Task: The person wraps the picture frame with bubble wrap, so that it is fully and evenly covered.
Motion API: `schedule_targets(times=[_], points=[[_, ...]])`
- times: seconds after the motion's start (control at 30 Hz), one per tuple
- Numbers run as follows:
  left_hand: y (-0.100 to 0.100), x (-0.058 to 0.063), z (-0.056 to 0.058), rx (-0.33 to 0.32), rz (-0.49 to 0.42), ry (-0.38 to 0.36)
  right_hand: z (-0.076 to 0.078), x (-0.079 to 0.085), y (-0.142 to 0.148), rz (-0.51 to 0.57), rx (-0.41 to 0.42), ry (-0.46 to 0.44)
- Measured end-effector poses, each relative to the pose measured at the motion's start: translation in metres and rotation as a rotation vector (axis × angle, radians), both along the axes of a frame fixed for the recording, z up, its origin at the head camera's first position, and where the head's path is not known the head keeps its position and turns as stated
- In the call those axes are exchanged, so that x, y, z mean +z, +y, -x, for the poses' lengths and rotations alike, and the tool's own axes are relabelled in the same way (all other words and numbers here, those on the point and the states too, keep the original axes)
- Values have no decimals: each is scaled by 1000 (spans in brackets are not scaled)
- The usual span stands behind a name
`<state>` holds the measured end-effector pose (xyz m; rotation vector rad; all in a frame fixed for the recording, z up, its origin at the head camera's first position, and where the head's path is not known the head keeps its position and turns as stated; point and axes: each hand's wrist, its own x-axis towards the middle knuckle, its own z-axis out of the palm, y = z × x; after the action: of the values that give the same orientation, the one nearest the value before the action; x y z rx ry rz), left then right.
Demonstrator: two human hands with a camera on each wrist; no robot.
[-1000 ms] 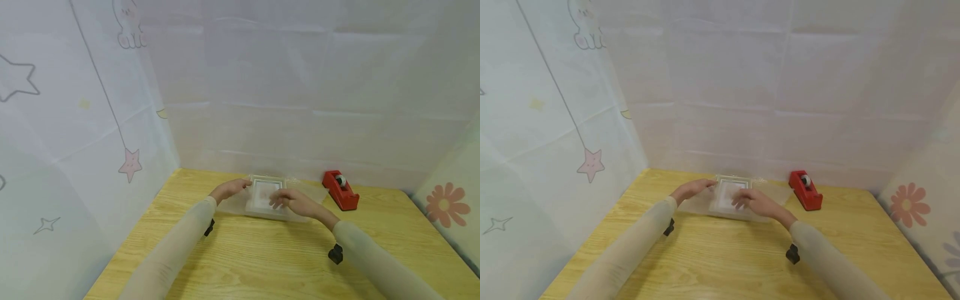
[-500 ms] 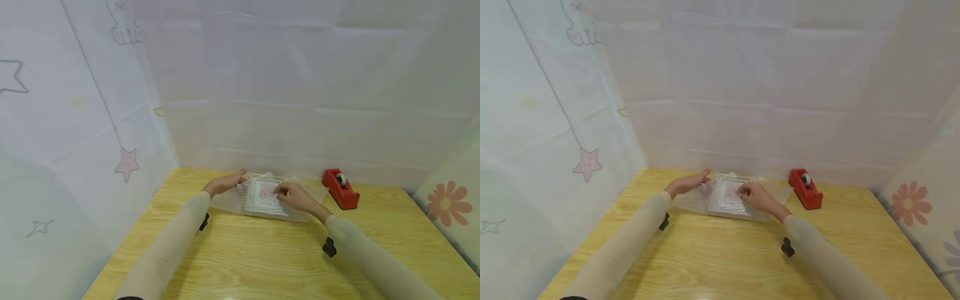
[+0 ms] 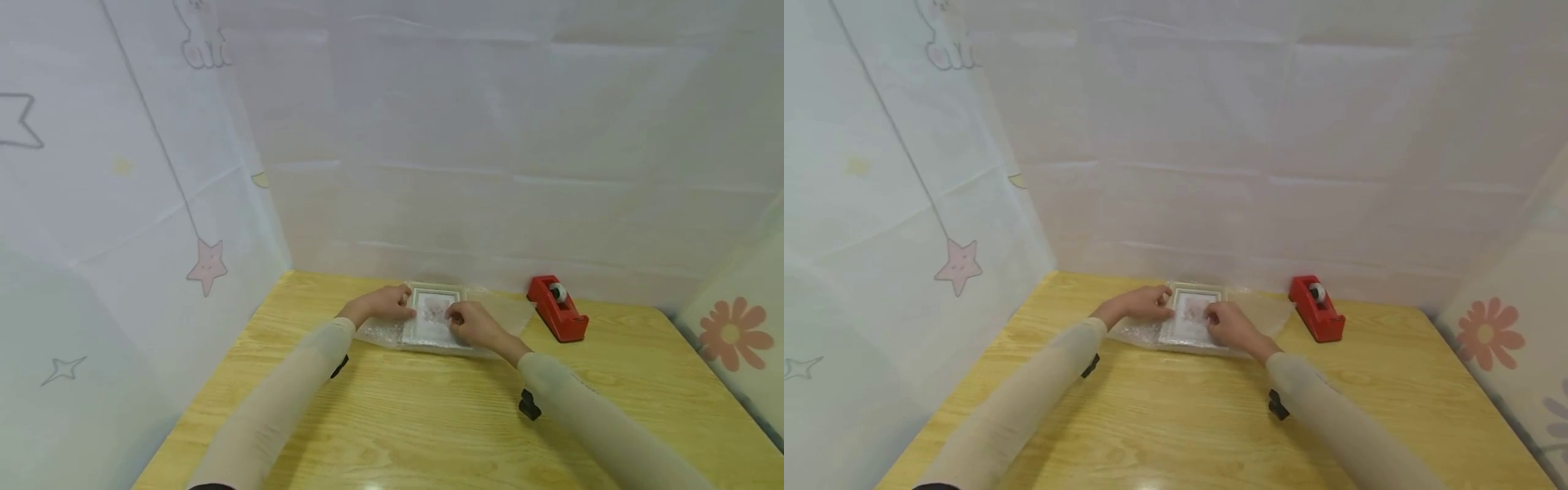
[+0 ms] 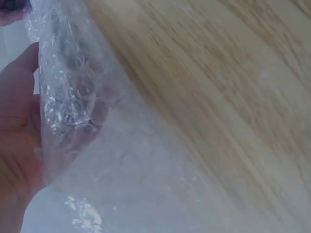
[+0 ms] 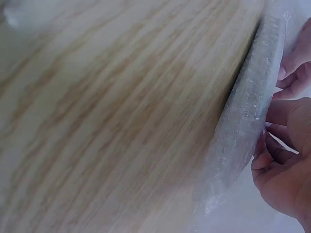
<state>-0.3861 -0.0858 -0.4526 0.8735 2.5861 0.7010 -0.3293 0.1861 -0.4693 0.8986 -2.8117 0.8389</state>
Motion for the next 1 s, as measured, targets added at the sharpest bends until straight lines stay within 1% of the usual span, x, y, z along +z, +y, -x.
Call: schedule_targets(times=[0.07, 0.1, 0.17, 0.23, 0.27, 0.3, 0.33, 0.37, 0.4, 0.47, 0.53, 0.6, 0.67, 0.8, 0.83, 0.9, 1.0], points=[[4, 0, -4, 25, 42, 37, -1, 0, -1, -10, 7, 25], [6, 1, -6, 36, 82, 80, 0, 0, -3, -19, 7, 40], [11, -1, -10, 55, 189, 216, 2, -2, -5, -28, 5, 62], [16, -3, -17, 72, 298, 367, 5, -3, -7, -33, 0, 71], [19, -4, -21, 78, 335, 432, 6, -4, -8, -34, -3, 71], [22, -6, -26, 77, 366, 488, 8, -5, -8, -38, -8, 72], [24, -8, -31, 70, 376, 521, 8, -5, -9, -37, -12, 70], [27, -10, -37, 55, 378, 538, 8, -6, -9, -37, -19, 69], [30, -12, -41, 33, 371, 543, 8, -6, -9, -42, -27, 66], [33, -16, -50, -14, 353, 530, 7, -5, -10, -53, -64, 62], [36, -20, -55, -55, 345, 499, 4, -3, -10, -73, -109, 60], [38, -24, -58, -80, 340, 459, 2, -1, -11, -104, -155, 56], [37, -32, -55, -87, 340, 413, 0, 1, -11, -132, -185, 54], [36, -41, -50, -89, 328, 324, -1, 3, -10, -142, -195, 52], [36, -42, -49, -90, 325, 312, 0, 3, -9, -134, -189, 49], [35, -35, -55, -96, 316, 299, 2, 4, -7, -114, -178, 43], [35, -28, -61, -107, 318, 303, 7, 4, -2, -76, -172, 34]])
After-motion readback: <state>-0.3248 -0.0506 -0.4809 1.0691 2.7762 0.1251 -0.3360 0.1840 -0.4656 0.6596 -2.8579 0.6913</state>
